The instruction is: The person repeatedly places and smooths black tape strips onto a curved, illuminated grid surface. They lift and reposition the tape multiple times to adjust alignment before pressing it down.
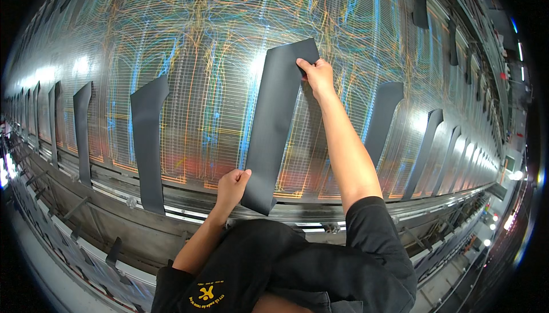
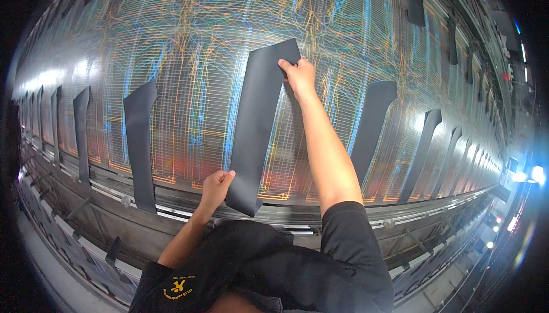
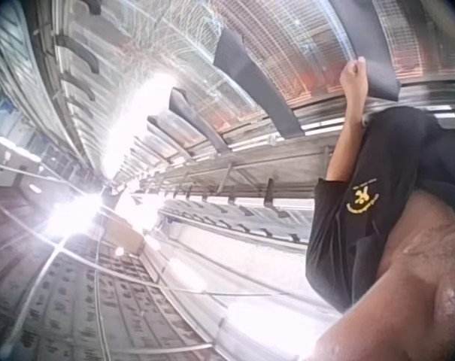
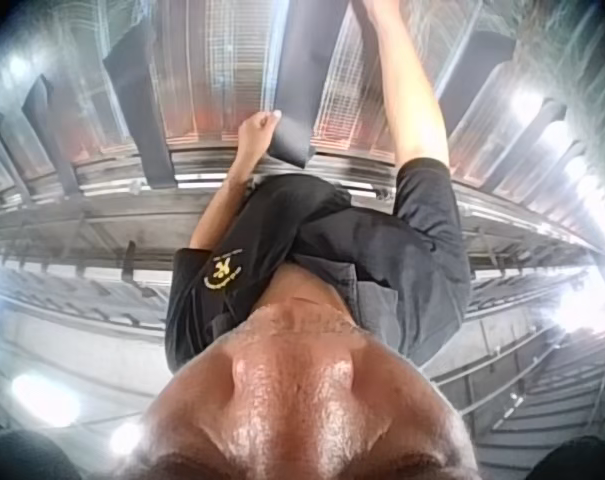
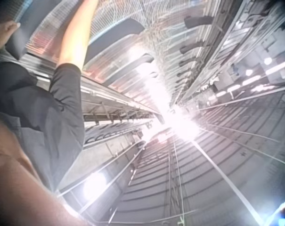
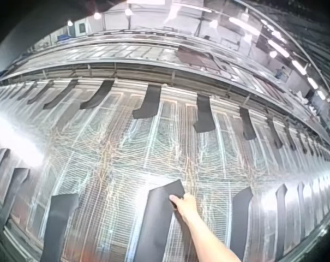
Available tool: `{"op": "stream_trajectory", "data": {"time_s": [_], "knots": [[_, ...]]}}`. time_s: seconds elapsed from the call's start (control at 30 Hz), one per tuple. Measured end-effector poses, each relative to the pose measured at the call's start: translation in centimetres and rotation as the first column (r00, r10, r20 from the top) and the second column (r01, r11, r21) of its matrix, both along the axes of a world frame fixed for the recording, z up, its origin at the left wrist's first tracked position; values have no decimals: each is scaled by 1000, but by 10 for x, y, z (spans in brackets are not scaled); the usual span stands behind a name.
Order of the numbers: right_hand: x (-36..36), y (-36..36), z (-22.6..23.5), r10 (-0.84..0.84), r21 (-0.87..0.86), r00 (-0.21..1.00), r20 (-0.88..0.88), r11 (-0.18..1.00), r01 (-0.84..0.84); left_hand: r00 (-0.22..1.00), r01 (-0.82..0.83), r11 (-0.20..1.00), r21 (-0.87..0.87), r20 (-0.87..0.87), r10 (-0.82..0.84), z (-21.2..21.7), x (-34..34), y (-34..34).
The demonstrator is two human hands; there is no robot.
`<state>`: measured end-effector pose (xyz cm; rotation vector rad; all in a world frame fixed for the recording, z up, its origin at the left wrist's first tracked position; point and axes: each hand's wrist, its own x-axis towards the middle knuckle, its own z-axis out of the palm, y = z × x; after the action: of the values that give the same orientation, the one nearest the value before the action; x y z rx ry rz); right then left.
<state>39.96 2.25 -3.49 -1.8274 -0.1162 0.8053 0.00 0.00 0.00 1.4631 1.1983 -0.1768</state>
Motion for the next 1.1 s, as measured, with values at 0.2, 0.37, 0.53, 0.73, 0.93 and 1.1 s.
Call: {"op": "stream_trajectory", "data": {"time_s": [0.2, 0.37, 0.53, 0.73, 0.93, 1.1], "knots": [[5, -2, -2, 5, 8, 1000, 4, 1000, -5, 997, 42, 999, 26, -62, -40, -1, 10, 0], [5, -1, -2, 30, -6, 999, 19, 1000, -30, 996, 57, 998, 40, -74, -54, -4, 8, 0], [4, -2, -6, 36, -2, 998, 44, 999, -36, 993, 70, 997, 45, -96, -66, 0, 9, 1], [9, 1, -24, 94, -45, 987, 127, 995, -89, 989, 117, 984, 135, -105, -104, -13, 5, 1], [6, -2, -15, 65, -31, 993, 100, 998, -62, 989, 94, 993, 74, -125, -84, -2, 8, 4], [4, 3, -10, 60, -81, 993, 104, 995, -52, 997, 33, 994, 109, -79, -25, -16, 1, -3]]}}
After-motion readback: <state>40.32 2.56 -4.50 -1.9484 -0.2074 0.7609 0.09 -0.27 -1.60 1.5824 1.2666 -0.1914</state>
